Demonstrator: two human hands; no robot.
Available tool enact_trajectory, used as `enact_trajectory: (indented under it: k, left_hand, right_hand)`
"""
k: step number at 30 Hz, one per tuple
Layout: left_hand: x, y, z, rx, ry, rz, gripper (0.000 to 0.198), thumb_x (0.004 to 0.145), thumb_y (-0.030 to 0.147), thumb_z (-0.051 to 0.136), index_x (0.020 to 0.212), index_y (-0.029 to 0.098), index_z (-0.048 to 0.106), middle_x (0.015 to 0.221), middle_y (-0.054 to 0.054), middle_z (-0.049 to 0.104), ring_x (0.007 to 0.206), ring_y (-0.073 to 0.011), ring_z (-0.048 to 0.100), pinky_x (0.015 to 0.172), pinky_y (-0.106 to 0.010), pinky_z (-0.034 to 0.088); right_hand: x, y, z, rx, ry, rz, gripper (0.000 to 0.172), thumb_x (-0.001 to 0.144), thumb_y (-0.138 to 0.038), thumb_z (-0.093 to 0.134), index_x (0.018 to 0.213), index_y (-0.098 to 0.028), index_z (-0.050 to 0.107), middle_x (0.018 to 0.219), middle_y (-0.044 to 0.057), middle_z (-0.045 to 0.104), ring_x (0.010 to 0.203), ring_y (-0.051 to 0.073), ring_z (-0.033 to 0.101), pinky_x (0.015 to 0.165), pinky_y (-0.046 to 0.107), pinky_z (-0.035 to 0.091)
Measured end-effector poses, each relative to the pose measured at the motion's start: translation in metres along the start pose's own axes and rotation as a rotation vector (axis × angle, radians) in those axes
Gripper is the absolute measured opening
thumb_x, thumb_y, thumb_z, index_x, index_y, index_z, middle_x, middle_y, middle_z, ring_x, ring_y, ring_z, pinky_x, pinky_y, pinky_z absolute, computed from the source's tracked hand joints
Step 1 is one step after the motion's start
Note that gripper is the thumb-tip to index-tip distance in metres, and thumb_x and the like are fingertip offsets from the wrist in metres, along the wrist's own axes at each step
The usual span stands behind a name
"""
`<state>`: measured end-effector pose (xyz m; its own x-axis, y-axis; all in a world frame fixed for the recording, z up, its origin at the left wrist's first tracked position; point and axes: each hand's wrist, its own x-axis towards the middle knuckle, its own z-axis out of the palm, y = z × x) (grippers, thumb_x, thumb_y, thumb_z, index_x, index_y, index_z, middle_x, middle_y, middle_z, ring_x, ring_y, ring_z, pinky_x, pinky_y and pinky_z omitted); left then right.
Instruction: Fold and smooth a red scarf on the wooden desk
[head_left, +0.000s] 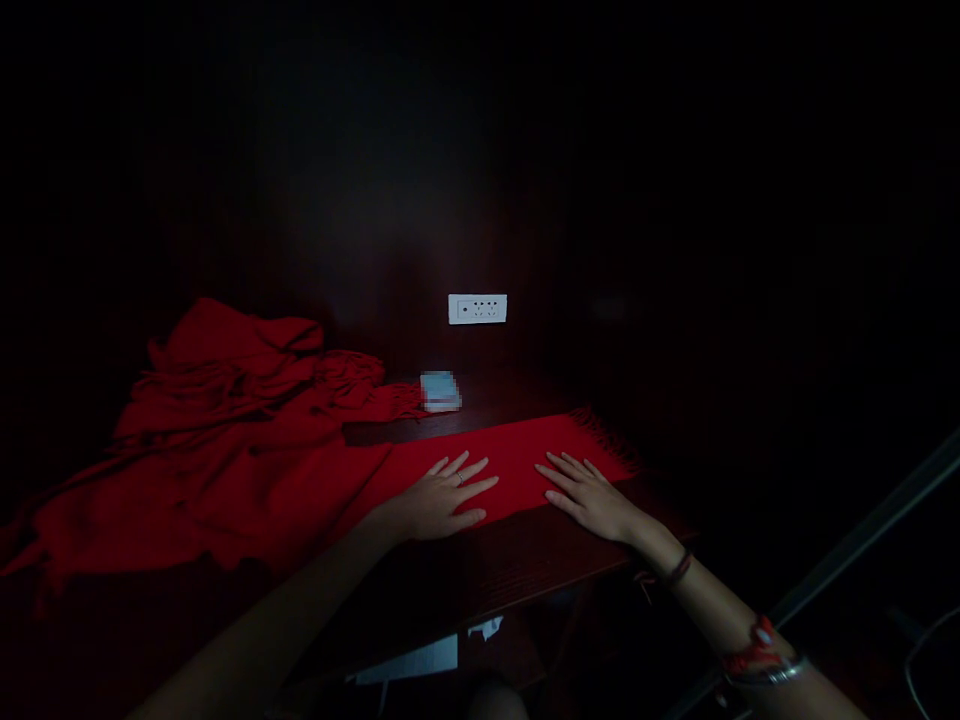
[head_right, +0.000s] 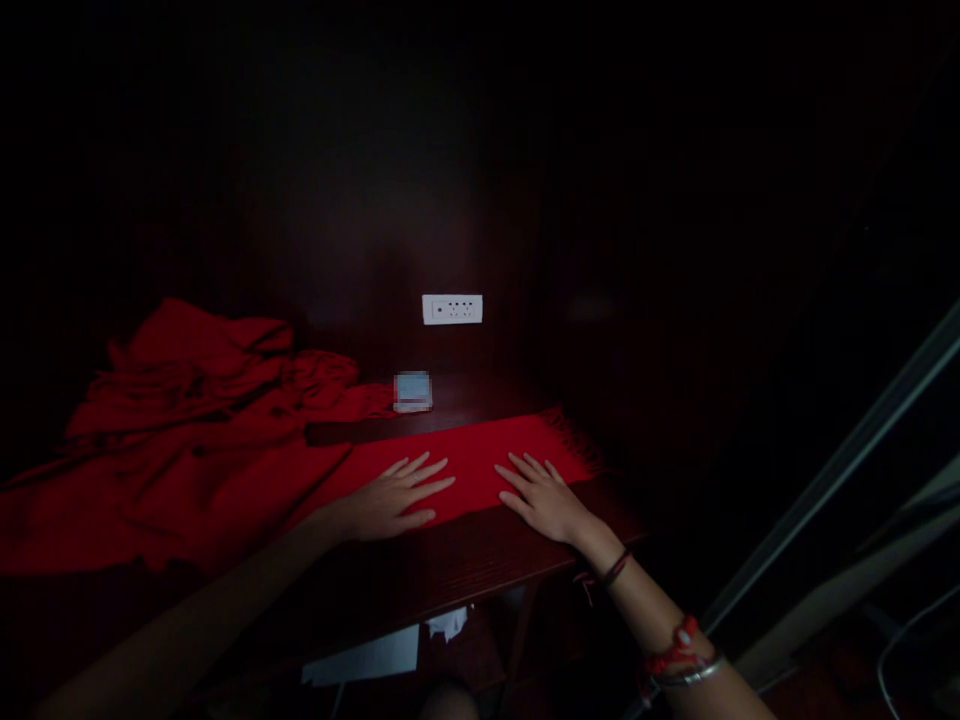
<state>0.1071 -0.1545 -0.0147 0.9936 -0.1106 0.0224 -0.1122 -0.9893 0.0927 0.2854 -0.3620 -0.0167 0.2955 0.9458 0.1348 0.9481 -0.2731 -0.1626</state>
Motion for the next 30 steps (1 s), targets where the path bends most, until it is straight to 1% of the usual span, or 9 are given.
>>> enact_trajectory:
  k: [4, 8, 11, 13, 15, 20, 25, 28, 30]
  left_hand:
    - [0.0, 0.0, 0.0, -0.034, -0.02, -0.019, 0.052, 0.08, 0.054, 0.02, 0.127, 0.035, 0.011, 0.136, 0.002, 0.008, 0.122, -0.0258, 0.003, 0.096, -0.045, 0.008]
    - [0.006, -0.004, -0.007, -0.122, -0.02, -0.065, 0.055, 0.078, 0.056, 0.024, 0.127, 0.032, 0.018, 0.134, 0.0, 0.017, 0.121, -0.0225, 0.014, 0.096, -0.039, 0.015]
    - [0.02, -0.016, -0.014, -0.166, 0.088, -0.181, 0.051, 0.082, 0.05, 0.02, 0.124, 0.023, 0.028, 0.129, -0.005, 0.027, 0.116, -0.0167, 0.026, 0.095, -0.03, 0.022]
    - [0.031, -0.025, -0.014, -0.113, 0.201, -0.252, 0.049, 0.083, 0.046, 0.019, 0.123, 0.02, 0.031, 0.129, -0.007, 0.027, 0.116, -0.0162, 0.025, 0.095, -0.03, 0.021]
    - [0.037, -0.033, -0.008, -0.048, 0.234, -0.291, 0.05, 0.082, 0.047, 0.021, 0.124, 0.021, 0.03, 0.131, -0.007, 0.023, 0.119, -0.0182, 0.02, 0.096, -0.033, 0.018]
    - [0.038, -0.041, 0.009, 0.008, 0.07, -0.352, 0.054, 0.08, 0.053, 0.018, 0.126, 0.026, 0.023, 0.134, -0.005, 0.016, 0.122, -0.0209, 0.012, 0.097, -0.039, 0.012]
    - [0.036, -0.037, 0.005, 0.024, 0.027, -0.37, 0.053, 0.081, 0.052, 0.016, 0.127, 0.026, 0.019, 0.135, -0.005, 0.012, 0.122, -0.0204, 0.009, 0.097, -0.039, 0.011]
    - [0.036, -0.036, 0.002, 0.034, 0.025, -0.353, 0.053, 0.081, 0.05, 0.018, 0.128, 0.024, 0.019, 0.134, -0.007, 0.013, 0.122, -0.0206, 0.01, 0.097, -0.039, 0.012]
    - [0.037, -0.036, 0.003, 0.036, 0.038, -0.348, 0.053, 0.081, 0.049, 0.019, 0.127, 0.023, 0.021, 0.134, -0.007, 0.015, 0.122, -0.021, 0.011, 0.096, -0.04, 0.012]
  right_hand:
    - [0.001, 0.007, -0.002, -0.027, -0.144, 0.071, 0.053, 0.078, -0.056, 0.015, 0.126, -0.033, 0.02, 0.134, 0.0, 0.016, 0.122, 0.022, 0.011, 0.097, 0.046, 0.011]
    - [0.011, -0.004, -0.012, -0.064, -0.12, 0.167, 0.058, 0.076, -0.059, 0.011, 0.127, -0.032, 0.019, 0.135, 0.001, 0.013, 0.122, 0.024, 0.008, 0.095, 0.049, 0.007]
    - [0.031, -0.018, -0.015, -0.066, -0.068, 0.172, 0.06, 0.075, -0.061, 0.011, 0.127, -0.033, 0.017, 0.136, 0.0, 0.01, 0.122, 0.025, 0.004, 0.094, 0.052, 0.005]
    - [0.045, -0.025, -0.012, -0.046, -0.084, 0.143, 0.061, 0.074, -0.062, 0.011, 0.128, -0.032, 0.015, 0.136, 0.0, 0.008, 0.122, 0.025, 0.003, 0.094, 0.052, 0.005]
    - [0.055, -0.026, -0.007, -0.033, -0.129, 0.132, 0.063, 0.074, -0.062, 0.011, 0.128, -0.03, 0.014, 0.136, 0.002, 0.009, 0.122, 0.025, 0.003, 0.094, 0.052, 0.005]
    - [0.054, -0.001, 0.003, -0.039, -0.169, 0.136, 0.06, 0.075, -0.06, 0.008, 0.128, -0.031, 0.014, 0.135, 0.0, 0.01, 0.123, 0.022, 0.006, 0.095, 0.048, 0.007]
    - [0.044, 0.029, -0.002, -0.067, -0.164, 0.235, 0.059, 0.076, -0.059, 0.01, 0.128, -0.031, 0.014, 0.135, -0.001, 0.009, 0.123, 0.02, 0.006, 0.096, 0.046, 0.007]
    - [0.044, 0.027, -0.007, -0.077, -0.144, 0.306, 0.06, 0.077, -0.056, 0.012, 0.129, -0.026, 0.016, 0.136, 0.002, 0.01, 0.122, 0.022, 0.006, 0.096, 0.046, 0.007]
    - [0.046, 0.013, -0.009, -0.069, -0.096, 0.27, 0.061, 0.077, -0.057, 0.013, 0.129, -0.025, 0.016, 0.136, 0.003, 0.01, 0.122, 0.023, 0.005, 0.096, 0.047, 0.008]
